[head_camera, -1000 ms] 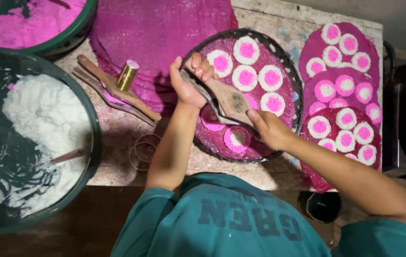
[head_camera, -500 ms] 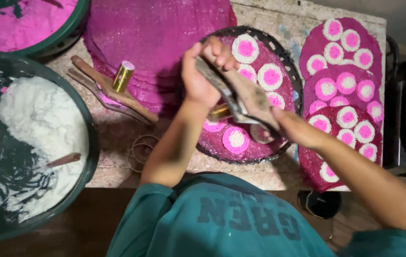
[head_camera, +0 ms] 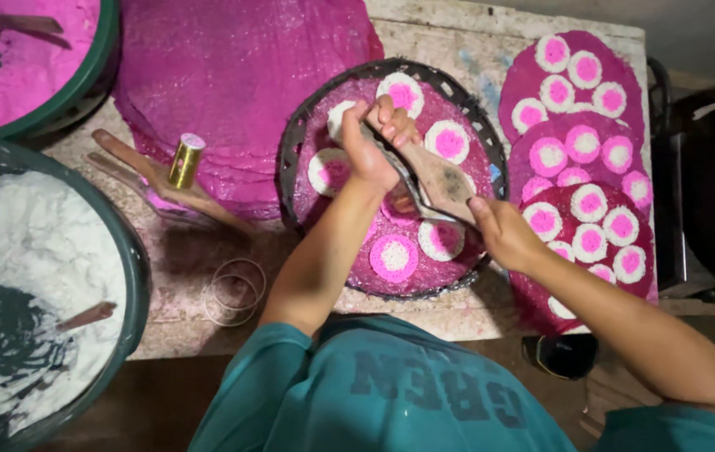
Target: The person scoops white and pink powders into a wooden mold, presses them into a tray, and removes the formed round sweets. They repeat this process to create multiple pink-and-white layered sweets and place them on a tray.
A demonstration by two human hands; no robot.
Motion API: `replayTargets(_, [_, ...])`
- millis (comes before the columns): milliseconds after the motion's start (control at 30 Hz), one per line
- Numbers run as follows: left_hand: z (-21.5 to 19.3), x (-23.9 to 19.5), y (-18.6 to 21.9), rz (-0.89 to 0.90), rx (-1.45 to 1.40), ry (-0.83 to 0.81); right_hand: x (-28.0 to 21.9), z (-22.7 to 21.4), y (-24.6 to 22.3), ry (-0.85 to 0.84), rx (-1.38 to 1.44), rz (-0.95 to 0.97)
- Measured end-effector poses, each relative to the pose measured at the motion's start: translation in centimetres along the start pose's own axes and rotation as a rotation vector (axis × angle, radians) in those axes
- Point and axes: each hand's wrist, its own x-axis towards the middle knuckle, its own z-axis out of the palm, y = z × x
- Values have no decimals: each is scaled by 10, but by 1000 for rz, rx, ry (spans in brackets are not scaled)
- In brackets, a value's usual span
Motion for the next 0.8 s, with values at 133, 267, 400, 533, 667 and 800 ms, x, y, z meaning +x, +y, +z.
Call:
replayTargets(133, [15, 1, 1, 44, -54, -2, 11, -6, -7, 88, -150, -131])
replayTargets(267, [52, -5, 49, 159, 132, -150, 29, 7, -32, 97, 28, -326])
replayTargets(400, [88, -53, 129, 373, 359, -2, 64, 20, -74, 36, 336, -503])
replayTargets(533, [92, -142, 156, 761, 1104, 449, 148, 67, -143, -20, 661, -200])
replayTargets(667, [44, -207, 140, 736, 1272, 338, 228, 149, -210, 296, 317, -439])
replayTargets(800, [0, -249, 116, 284, 1541, 449, 249, 212, -268, 200, 254, -303])
